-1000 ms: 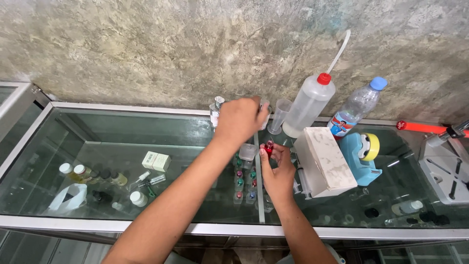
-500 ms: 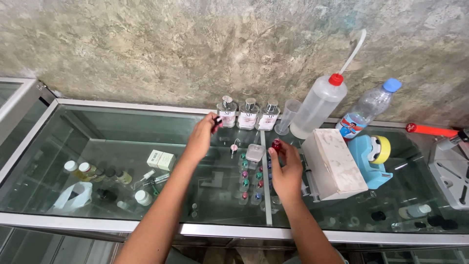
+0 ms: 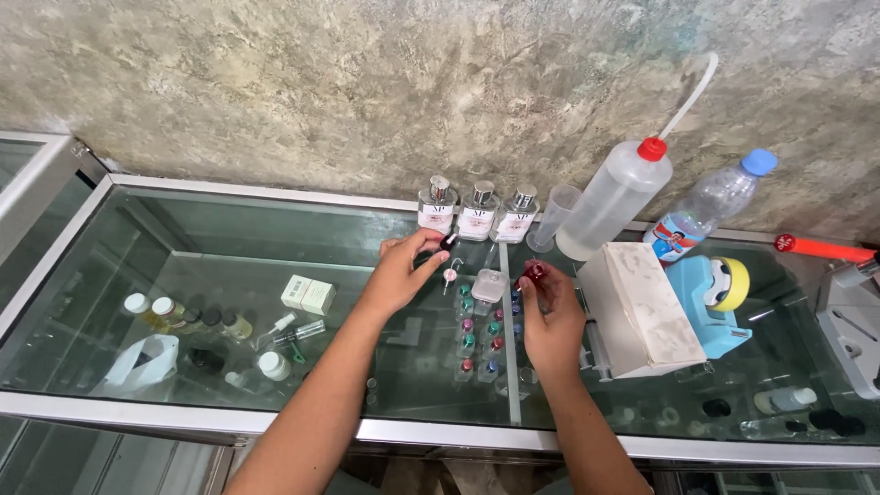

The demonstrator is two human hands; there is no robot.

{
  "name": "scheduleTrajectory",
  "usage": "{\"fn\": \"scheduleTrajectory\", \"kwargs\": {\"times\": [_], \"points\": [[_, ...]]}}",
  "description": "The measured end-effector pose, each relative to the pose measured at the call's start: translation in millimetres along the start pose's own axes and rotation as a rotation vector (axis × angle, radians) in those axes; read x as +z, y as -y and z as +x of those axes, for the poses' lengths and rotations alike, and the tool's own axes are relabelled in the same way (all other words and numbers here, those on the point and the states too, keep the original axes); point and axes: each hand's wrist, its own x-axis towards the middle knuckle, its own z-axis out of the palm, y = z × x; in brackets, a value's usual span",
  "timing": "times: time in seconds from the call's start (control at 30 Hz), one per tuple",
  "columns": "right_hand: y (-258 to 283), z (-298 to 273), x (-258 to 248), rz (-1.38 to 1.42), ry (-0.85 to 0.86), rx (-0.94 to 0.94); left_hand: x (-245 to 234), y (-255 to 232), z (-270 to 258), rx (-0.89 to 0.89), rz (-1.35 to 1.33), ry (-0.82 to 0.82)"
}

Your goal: Extracting liquid from small perfume bottles using a syringe and dispensing it into a small container.

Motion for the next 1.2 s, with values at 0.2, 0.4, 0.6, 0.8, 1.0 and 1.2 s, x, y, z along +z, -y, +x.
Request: {"fn": "scheduleTrajectory", "kwargs": {"times": [0.2,0.4,0.6,0.8,1.0,1.2], "points": [[-0.2,-2.0,0.8,0.016,-0.023,-0.059,5.5,1.7,-1.9,0.020,0.061,-0.004],[10.1,-4.0,-0.3,0.068,-0.038,-0.073,6.9,8.6,0.3,0.044,0.074,-0.007],[25.3,-7.2,-9.0,0.153,-0.048,-0.057,-10.5,19.7,-4.5,0.015,0.004,0.006],[32.2,-4.9,-22.8,0.330,-0.018,0.012,-8.0,-94.0,-25.6,0.221,-0.125,-0.114],[56.2,-19.4,-19.4,0.192,0.022,-0.252,31.1,-113.8,-39.8,0.428,0.019,0.011],[45.9,-25.2,-64.1,-0.583,0.150,-0.316,19.2,-108.7,-44.9,0.232,-0.083,0.142]]}}
